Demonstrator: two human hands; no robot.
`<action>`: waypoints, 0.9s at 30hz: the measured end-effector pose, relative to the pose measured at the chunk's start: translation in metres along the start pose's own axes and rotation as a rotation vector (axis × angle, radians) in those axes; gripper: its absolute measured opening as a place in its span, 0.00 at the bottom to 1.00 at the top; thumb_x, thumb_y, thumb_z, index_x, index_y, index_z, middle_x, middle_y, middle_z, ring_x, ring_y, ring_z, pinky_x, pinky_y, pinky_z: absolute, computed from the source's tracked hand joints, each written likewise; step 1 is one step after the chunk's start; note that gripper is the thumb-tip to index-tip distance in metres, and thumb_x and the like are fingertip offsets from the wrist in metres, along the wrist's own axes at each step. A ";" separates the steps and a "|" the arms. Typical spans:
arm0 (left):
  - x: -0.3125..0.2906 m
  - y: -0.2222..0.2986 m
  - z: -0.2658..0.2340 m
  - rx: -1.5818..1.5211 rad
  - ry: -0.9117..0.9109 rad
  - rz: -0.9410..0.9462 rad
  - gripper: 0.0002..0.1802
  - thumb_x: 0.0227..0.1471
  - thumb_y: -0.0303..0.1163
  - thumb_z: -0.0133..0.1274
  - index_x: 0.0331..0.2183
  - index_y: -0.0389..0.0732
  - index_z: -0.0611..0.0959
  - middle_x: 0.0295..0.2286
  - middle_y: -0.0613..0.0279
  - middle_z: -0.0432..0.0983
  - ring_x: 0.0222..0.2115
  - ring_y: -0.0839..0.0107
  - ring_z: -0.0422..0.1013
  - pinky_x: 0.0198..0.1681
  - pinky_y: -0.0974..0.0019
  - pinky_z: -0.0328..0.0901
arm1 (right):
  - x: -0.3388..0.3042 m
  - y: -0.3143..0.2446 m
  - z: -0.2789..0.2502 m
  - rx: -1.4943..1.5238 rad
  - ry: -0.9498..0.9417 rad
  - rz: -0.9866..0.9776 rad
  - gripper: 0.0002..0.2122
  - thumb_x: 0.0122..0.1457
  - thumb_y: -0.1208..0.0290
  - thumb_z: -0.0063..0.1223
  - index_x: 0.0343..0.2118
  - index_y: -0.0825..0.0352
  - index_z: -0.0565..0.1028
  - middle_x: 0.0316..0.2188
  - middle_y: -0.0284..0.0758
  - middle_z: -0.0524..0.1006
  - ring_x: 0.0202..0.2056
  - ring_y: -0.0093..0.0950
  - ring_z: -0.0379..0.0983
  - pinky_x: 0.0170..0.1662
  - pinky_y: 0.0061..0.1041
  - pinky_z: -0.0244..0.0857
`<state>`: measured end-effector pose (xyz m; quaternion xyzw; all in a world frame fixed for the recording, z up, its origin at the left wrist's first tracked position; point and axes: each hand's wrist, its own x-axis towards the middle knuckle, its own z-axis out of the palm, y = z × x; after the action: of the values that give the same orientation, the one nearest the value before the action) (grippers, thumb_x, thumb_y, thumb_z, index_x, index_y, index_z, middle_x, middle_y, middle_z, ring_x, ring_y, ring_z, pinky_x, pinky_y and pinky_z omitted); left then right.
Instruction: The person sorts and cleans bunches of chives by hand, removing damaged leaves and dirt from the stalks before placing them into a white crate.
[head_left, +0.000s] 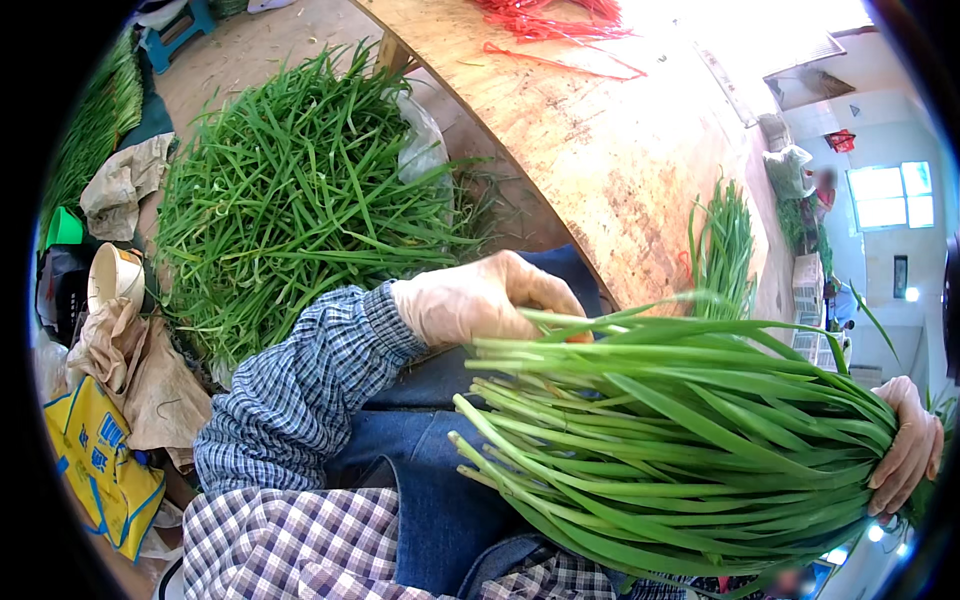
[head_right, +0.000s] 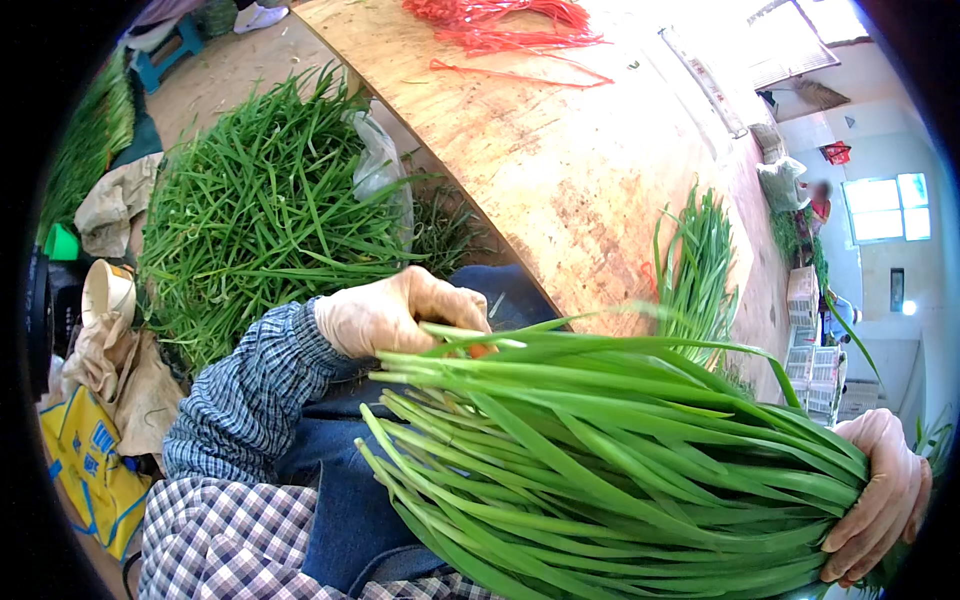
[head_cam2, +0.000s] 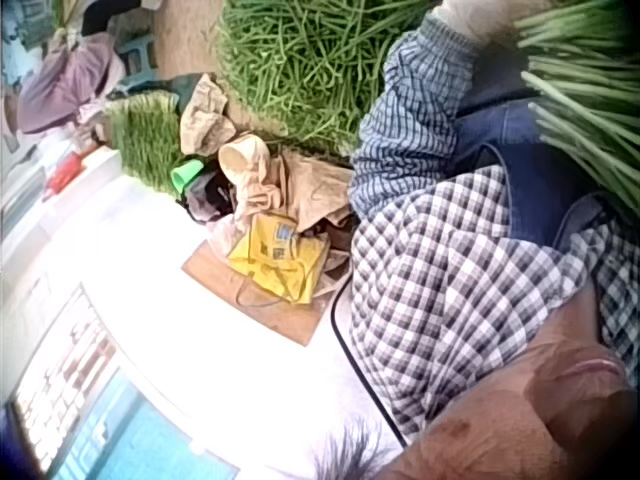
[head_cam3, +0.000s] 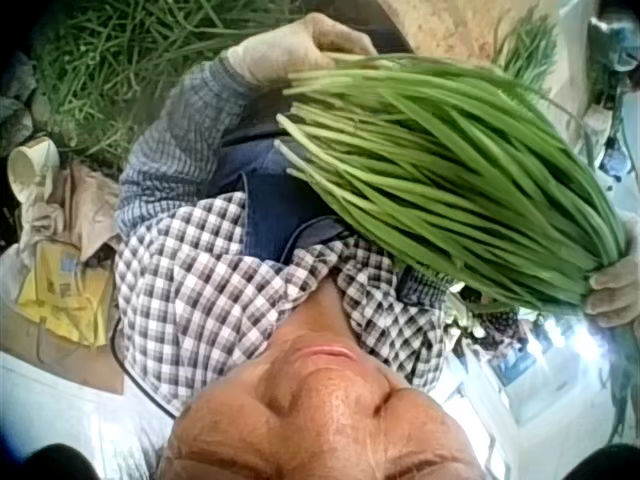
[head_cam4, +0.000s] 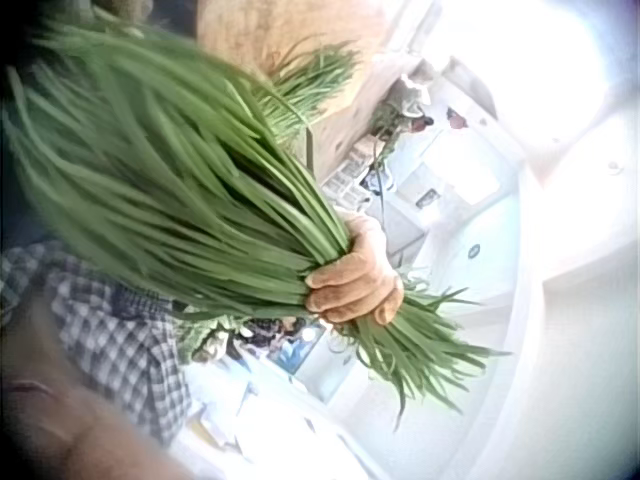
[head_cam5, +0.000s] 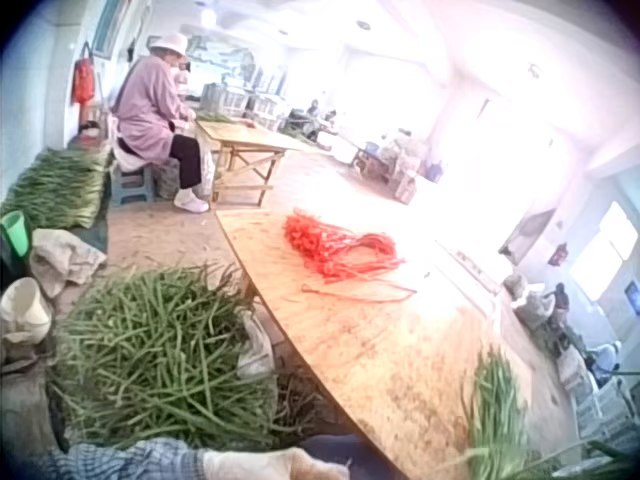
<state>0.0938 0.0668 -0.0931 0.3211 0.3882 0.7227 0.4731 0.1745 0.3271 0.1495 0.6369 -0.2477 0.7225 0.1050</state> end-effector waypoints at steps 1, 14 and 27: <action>0.003 0.002 0.001 0.135 -0.081 0.054 0.19 0.44 0.32 0.59 0.39 0.35 0.79 0.32 0.64 0.71 0.34 0.74 0.65 0.40 0.70 0.60 | 0.001 -0.002 0.001 -0.008 0.017 0.009 0.11 0.61 0.69 0.37 0.26 0.71 0.64 0.14 0.41 0.76 0.13 0.29 0.73 0.15 0.20 0.68; -0.026 -0.076 -0.003 -0.818 -0.027 0.140 0.22 0.54 0.33 0.46 0.50 0.36 0.69 0.48 0.53 0.67 0.48 0.62 0.65 0.51 0.58 0.61 | -0.068 -0.023 -0.084 -0.668 0.740 0.653 0.08 0.54 0.68 0.46 0.35 0.64 0.68 0.28 0.32 0.73 0.32 0.26 0.66 0.41 0.25 0.63; -0.061 -0.025 -0.006 -0.521 0.590 0.242 0.12 0.50 0.40 0.49 0.24 0.42 0.72 0.11 0.76 0.56 0.08 0.83 0.49 0.10 0.74 0.48 | -0.127 -0.001 -0.176 -1.251 1.524 0.647 0.08 0.43 0.72 0.53 0.28 0.69 0.74 0.26 0.37 0.76 0.25 0.31 0.73 0.32 0.27 0.68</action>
<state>0.1209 0.0145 -0.1236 0.0133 0.2706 0.9084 0.3185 0.0433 0.4351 0.0147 -0.2544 -0.6056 0.6697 0.3465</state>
